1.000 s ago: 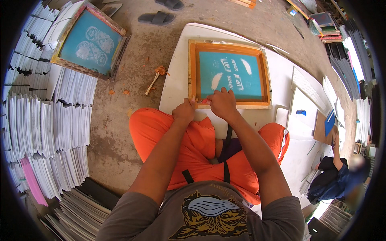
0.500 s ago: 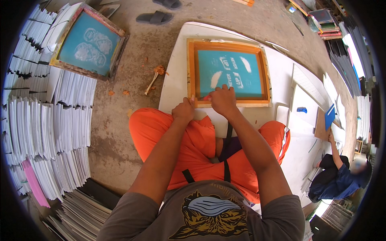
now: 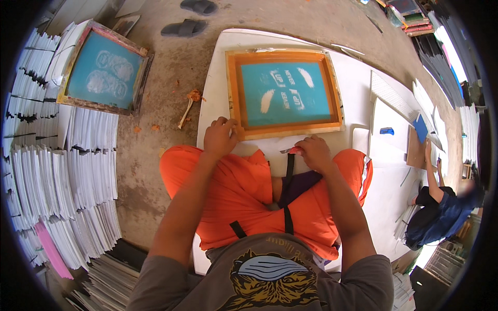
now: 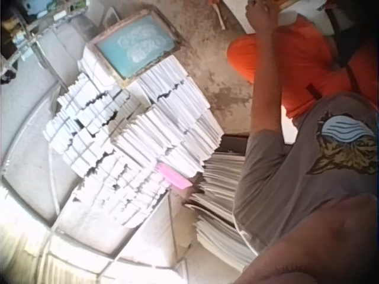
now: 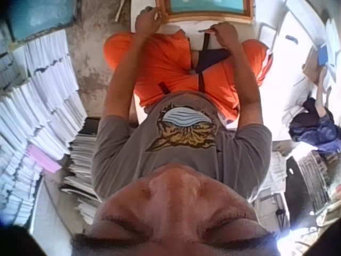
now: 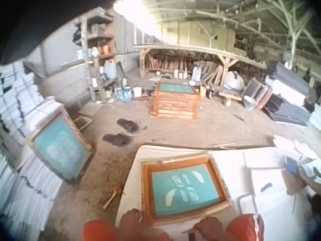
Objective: The person sits on the floor and assembles a screen printing frame by applying masking tape to the edges of a wooden frame with a teal screen. They use a utility knife to trim the tape and ensure a tight seal around the frame.
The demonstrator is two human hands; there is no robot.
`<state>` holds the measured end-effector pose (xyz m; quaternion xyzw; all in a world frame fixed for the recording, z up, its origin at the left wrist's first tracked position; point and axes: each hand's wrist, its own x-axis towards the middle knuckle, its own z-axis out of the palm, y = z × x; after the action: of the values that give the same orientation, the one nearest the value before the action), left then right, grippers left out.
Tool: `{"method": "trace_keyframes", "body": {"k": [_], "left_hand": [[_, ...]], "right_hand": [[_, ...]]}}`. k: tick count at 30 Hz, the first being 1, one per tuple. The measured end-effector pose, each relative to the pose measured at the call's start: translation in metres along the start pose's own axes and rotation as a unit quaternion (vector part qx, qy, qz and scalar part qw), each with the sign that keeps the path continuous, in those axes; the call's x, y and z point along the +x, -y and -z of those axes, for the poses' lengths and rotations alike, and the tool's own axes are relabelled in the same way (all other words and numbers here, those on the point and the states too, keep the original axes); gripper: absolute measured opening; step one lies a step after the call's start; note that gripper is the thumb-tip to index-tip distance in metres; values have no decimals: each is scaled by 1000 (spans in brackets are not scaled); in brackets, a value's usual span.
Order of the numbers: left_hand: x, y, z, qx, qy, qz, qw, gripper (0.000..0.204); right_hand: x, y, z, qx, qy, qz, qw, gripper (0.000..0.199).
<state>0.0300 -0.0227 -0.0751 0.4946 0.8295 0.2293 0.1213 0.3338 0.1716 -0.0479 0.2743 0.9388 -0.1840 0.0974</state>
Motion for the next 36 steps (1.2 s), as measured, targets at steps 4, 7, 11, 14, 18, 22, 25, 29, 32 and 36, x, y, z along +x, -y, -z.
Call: {"method": "trace_keyframes", "body": {"k": [4,7,11,14,18,22,25,29,32,36], "left_hand": [[10,15,21,99,101,-147,979,44],[17,20,23,125,130,-176,968,48],[25,20,25,152,161,-211,952,51],[28,25,25,165,151,-248,942,51],[32,21,25,186,165,-253,935,48],[37,11,26,206,186,-258,926,45],[41,15,18,183,179,-282,924,45],[49,14,8,192,217,-272,918,43],[58,14,8,195,275,-248,908,51],[56,19,13,117,279,-192,934,60]], "right_hand": [[10,-15,-7,29,60,-54,996,20],[15,-13,-7,50,49,-48,996,23],[15,-8,-1,96,72,-68,990,21],[14,-9,-3,90,73,-68,991,21],[15,-19,-16,81,66,-58,993,23],[17,-23,-20,102,79,-80,988,25],[14,-20,-14,78,75,-74,991,23],[13,-28,-19,49,72,-67,994,23],[11,-34,-24,32,49,-58,997,24],[13,-31,-27,15,5,-55,998,22]]}}
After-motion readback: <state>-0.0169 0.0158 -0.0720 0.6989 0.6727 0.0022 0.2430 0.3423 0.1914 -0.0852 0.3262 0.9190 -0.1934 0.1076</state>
